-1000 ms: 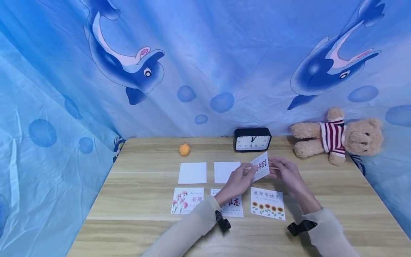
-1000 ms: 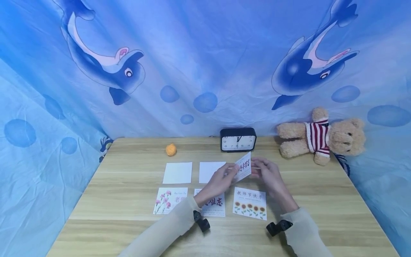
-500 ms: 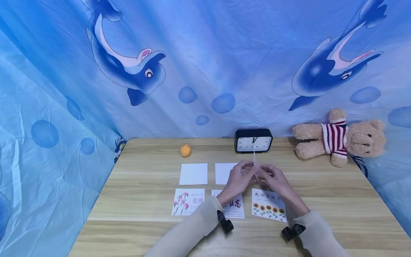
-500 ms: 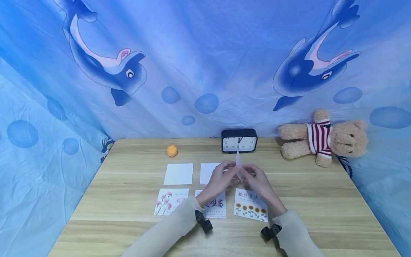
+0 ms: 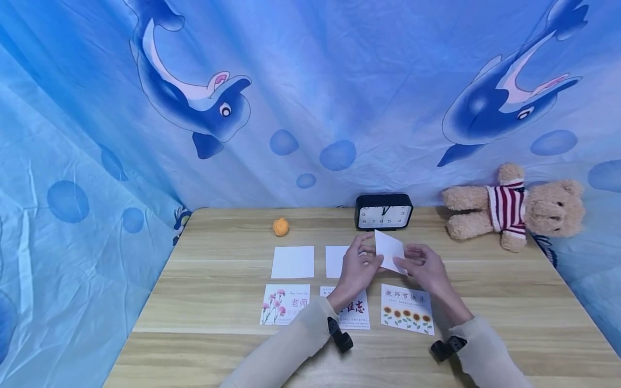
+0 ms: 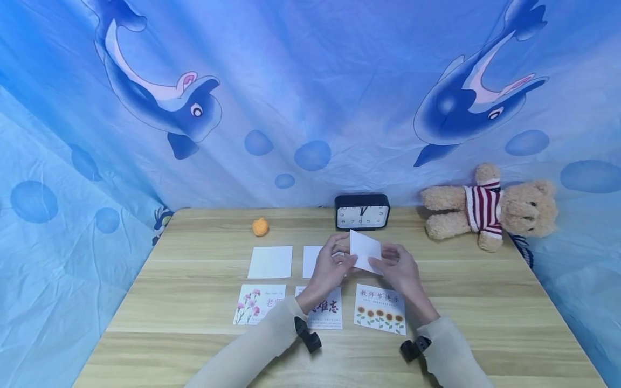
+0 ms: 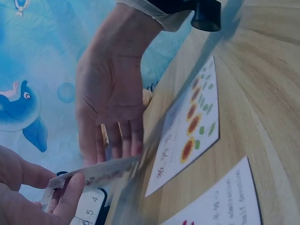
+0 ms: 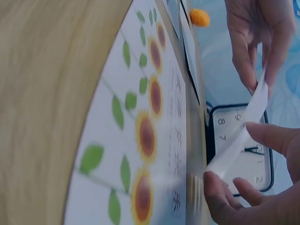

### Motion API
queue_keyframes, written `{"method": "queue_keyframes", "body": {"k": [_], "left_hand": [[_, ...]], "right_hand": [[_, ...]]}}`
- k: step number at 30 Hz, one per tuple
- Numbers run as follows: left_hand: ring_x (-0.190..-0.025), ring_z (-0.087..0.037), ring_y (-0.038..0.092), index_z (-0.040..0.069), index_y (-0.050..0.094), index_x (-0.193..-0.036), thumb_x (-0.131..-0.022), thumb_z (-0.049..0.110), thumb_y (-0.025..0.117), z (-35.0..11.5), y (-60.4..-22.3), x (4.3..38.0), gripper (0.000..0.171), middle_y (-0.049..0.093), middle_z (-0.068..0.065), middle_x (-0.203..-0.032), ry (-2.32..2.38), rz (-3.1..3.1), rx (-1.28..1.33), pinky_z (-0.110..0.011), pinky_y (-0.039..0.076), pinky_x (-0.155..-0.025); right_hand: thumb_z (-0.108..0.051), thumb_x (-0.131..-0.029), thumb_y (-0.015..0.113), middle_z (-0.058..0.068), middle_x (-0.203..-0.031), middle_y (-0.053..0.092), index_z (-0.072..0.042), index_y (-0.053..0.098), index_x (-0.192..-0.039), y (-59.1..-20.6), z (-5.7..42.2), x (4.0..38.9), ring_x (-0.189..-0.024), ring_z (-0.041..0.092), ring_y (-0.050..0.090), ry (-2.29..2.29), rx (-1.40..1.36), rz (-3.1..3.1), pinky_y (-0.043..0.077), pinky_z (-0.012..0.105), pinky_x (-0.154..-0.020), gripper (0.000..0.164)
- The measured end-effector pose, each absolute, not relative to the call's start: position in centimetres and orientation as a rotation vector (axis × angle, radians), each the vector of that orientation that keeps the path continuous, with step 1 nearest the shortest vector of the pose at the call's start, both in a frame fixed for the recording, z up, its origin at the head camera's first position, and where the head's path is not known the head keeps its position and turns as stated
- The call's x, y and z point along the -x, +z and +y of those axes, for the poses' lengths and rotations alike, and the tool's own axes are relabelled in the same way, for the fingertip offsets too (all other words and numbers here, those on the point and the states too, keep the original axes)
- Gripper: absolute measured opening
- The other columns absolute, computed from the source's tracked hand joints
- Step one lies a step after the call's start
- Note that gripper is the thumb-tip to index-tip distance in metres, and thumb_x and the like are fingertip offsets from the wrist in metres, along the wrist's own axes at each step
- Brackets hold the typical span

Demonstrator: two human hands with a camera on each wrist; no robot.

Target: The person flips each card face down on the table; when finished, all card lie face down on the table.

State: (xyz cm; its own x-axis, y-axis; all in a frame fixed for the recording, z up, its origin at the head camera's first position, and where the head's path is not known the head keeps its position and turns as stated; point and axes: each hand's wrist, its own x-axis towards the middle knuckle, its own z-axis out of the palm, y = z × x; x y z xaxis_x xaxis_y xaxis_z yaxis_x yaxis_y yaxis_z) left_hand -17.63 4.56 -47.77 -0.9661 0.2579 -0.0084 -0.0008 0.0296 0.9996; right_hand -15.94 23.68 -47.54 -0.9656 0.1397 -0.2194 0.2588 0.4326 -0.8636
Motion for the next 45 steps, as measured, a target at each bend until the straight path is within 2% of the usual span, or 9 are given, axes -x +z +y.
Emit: {"method": "queue_keyframes", "body": {"k": [7,12,19,23,29,34,38,42,45], "left_hand": [[-0.09,-0.016,0.074,0.016,0.053,-0.148,-0.098,0.005,0.067,4.5,-48.2,17.8,0.053,0.066,-0.012,-0.121,1.987,2.21,-0.272,-0.034,0.067,-0.078],[-0.096,-0.016,0.073,0.012,0.061,-0.139,-0.092,0.002,0.072,4.6,-48.4,18.2,0.049,0.069,-0.009,-0.116,1.833,2.356,-0.26,-0.021,0.063,-0.075],[-0.094,-0.017,0.074,0.004,0.062,-0.136,-0.087,-0.003,0.075,5.2,-48.7,18.7,0.051,0.07,-0.009,-0.111,1.637,2.448,-0.283,-0.02,0.062,-0.077],[-0.092,-0.019,0.076,-0.002,0.061,-0.137,-0.086,-0.004,0.075,5.4,-49.0,18.9,0.053,0.071,-0.012,-0.108,1.559,2.482,-0.341,-0.019,0.062,-0.078],[-0.086,-0.01,0.072,-0.005,0.062,-0.136,-0.085,-0.005,0.075,5.9,-49.5,19.3,0.053,0.071,-0.012,-0.104,1.489,2.518,-0.368,-0.014,0.059,-0.078],[-0.073,-0.002,0.057,-0.003,0.071,-0.108,-0.084,-0.004,0.076,6.2,-49.6,19.6,0.024,0.066,-0.004,-0.089,1.414,2.572,-0.398,-0.014,0.049,-0.069],[-0.067,-0.004,0.049,0.0,0.066,-0.088,-0.084,-0.003,0.075,6.4,-49.5,19.6,0.011,0.059,0.0,-0.077,1.391,2.592,-0.413,-0.016,0.041,-0.063],[-0.068,-0.005,0.047,0.0,0.063,-0.084,-0.084,-0.002,0.075,6.5,-49.3,19.6,0.012,0.055,0.001,-0.073,1.374,2.6,-0.421,-0.016,0.038,-0.061],[-0.065,-0.006,0.044,-0.002,0.061,-0.084,-0.086,0.0,0.074,6.5,-49.3,19.5,0.013,0.049,0.003,-0.068,1.359,2.603,-0.41,-0.017,0.035,-0.059]], "right_hand": [[-0.019,-0.096,0.075,0.025,-0.146,0.059,0.0,0.05,-0.15,-48.1,25.3,16.5,-0.109,0.015,0.067,-1.638,-0.514,2.54,0.055,0.011,-0.077,0.062],[-0.016,-0.098,0.072,0.023,-0.148,0.059,-0.003,0.052,-0.15,-48.3,26.4,16.6,-0.11,0.011,0.062,-1.597,-0.544,2.533,0.054,0.01,-0.076,0.058],[-0.011,-0.097,0.072,0.028,-0.141,0.06,0.003,0.053,-0.147,-48.5,27.6,16.6,-0.089,-0.007,0.06,-1.562,-0.431,2.593,0.054,0.009,-0.075,0.056],[-0.008,-0.095,0.073,0.028,-0.136,0.063,0.005,0.055,-0.145,-48.6,28.0,16.7,-0.09,-0.002,0.061,-1.518,-0.417,2.646,0.054,0.01,-0.072,0.054],[-0.008,-0.095,0.074,0.029,-0.133,0.064,0.007,0.056,-0.143,-48.8,28.5,17.0,-0.102,0.02,0.067,-1.455,-0.389,2.671,0.054,0.013,-0.07,0.054],[-0.012,-0.095,0.074,0.03,-0.135,0.063,0.006,0.055,-0.145,-48.9,28.8,17.0,-0.112,0.031,0.066,-1.409,-0.38,2.642,0.052,0.014,-0.07,0.056],[-0.016,-0.096,0.073,0.03,-0.136,0.063,0.006,0.054,-0.145,-48.9,28.9,17.0,-0.117,0.033,0.065,-1.375,-0.366,2.631,0.051,0.014,-0.071,0.057],[-0.02,-0.096,0.074,0.03,-0.137,0.062,0.006,0.053,-0.146,-48.7,29.0,17.0,-0.116,0.032,0.066,-1.363,-0.356,2.619,0.051,0.015,-0.071,0.061],[-0.024,-0.095,0.075,0.029,-0.138,0.062,0.005,0.054,-0.146,-48.6,29.1,17.0,-0.108,0.022,0.067,-1.367,-0.35,2.606,0.052,0.016,-0.072,0.062]]}}
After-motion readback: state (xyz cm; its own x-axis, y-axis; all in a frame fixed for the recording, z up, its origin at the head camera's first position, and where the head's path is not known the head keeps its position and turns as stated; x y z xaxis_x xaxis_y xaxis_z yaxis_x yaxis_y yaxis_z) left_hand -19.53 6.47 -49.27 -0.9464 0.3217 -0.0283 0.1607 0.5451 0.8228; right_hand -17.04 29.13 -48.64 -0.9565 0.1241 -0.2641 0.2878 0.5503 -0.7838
